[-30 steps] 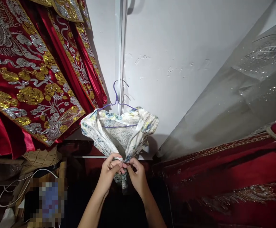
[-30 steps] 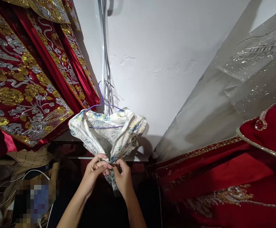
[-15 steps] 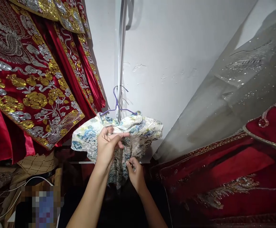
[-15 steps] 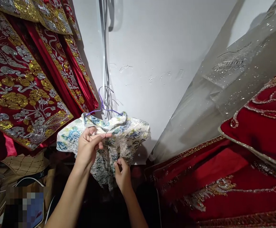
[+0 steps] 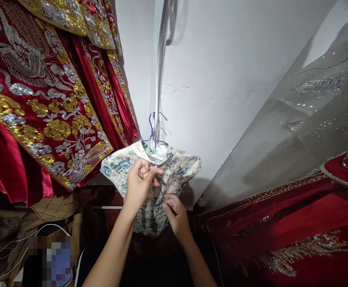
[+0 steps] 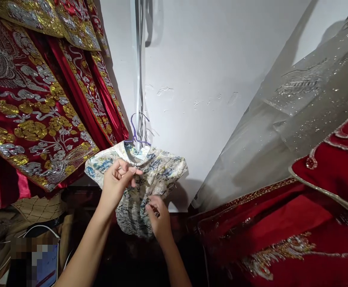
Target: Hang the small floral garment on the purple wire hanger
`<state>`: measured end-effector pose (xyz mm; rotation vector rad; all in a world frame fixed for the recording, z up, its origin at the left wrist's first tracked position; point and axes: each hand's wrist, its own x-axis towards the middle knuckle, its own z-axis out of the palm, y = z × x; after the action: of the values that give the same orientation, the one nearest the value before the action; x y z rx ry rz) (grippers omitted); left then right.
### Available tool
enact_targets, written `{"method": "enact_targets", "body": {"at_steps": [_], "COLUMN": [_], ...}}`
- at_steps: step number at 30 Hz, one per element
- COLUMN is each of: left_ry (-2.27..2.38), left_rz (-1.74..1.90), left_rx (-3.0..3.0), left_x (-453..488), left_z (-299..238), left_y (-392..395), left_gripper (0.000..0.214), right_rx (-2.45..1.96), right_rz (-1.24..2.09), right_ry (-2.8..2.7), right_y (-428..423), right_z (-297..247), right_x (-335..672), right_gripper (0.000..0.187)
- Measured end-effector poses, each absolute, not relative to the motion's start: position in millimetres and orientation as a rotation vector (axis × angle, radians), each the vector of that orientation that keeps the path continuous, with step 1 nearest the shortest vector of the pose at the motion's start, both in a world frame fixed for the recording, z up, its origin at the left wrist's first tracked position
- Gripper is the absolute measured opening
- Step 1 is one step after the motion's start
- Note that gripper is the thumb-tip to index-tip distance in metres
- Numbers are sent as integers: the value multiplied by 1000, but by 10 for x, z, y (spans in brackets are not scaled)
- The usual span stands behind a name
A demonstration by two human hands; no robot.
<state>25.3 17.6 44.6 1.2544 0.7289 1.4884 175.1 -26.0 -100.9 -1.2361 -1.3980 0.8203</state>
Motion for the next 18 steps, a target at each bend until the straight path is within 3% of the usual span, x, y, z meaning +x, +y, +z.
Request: {"method": "enact_targets", "body": {"at_steps": [5,8,10,18], "left_ry": [773,798,820,822], "left_rz": [1504,1514,1529,1568], "left_rx": [1314,1318,1305,1196], "left_x": [279,267,250,229], "left_z": [424,451,452,305], "left_y": [141,79,40,210], "left_gripper": [30,30,31,33], "right_rx": [-1004,-1066,-1121,-1028], "right_rz": [589,457,391,158], "right_ry": [-1543,-1752,-1877,-1887], "right_y": [63,178,203,231], "right_z": [138,523,601,555], "right_x": [1761,1778,1778,1554], "right_gripper": [39,23,14,16]}}
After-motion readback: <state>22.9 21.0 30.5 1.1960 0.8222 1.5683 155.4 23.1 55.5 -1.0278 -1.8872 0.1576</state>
